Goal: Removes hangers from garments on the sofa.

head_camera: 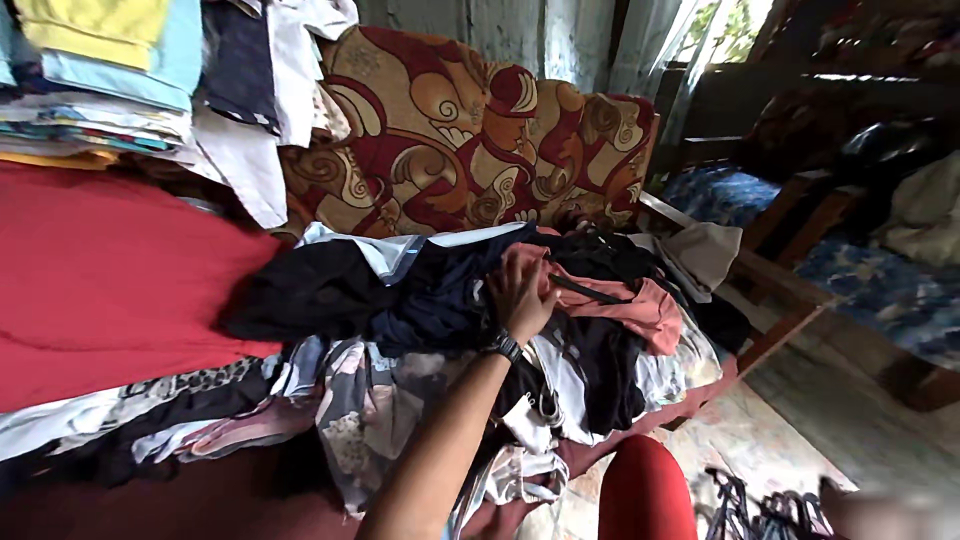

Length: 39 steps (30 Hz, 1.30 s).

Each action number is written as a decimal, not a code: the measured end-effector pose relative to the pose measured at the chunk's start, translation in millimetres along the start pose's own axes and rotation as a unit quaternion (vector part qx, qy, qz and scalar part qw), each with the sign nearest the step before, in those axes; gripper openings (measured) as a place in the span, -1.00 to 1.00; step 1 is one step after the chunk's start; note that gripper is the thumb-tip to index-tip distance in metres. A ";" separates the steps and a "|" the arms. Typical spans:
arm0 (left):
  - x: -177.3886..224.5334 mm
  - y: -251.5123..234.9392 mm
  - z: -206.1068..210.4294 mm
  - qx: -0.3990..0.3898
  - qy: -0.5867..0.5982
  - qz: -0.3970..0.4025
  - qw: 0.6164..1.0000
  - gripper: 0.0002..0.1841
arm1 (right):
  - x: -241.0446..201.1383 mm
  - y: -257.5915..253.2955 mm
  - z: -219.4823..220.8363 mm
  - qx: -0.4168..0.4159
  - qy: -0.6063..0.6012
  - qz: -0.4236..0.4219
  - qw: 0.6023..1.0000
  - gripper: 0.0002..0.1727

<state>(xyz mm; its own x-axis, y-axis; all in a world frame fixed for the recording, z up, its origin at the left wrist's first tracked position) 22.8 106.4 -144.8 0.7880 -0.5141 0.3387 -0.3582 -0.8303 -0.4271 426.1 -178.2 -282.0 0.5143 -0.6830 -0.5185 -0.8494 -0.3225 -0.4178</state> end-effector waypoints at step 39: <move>-35.2 37.9 36.5 0.234 0.084 0.006 0.969 -0.64 | -286.3 5.9 -82.4 -0.458 -0.776 -0.017 0.432 -0.66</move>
<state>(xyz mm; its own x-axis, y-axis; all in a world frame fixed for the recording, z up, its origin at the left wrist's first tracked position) -0.2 100.9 -203.5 0.6786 -0.5832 0.4466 -0.0695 -0.6563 -0.7513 264.1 -38.5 -74.6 -0.6169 0.3660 -0.6967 -0.1621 -0.9254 -0.3426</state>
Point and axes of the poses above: each hand's wrist, its own y-axis away from the middle knuckle, its own z-axis out of the palm, x = y × z, the point moved 1 cm from there along -y, towards the middle knuckle, and after that the axes turned 14 degrees about z, right-handed, at the moved point
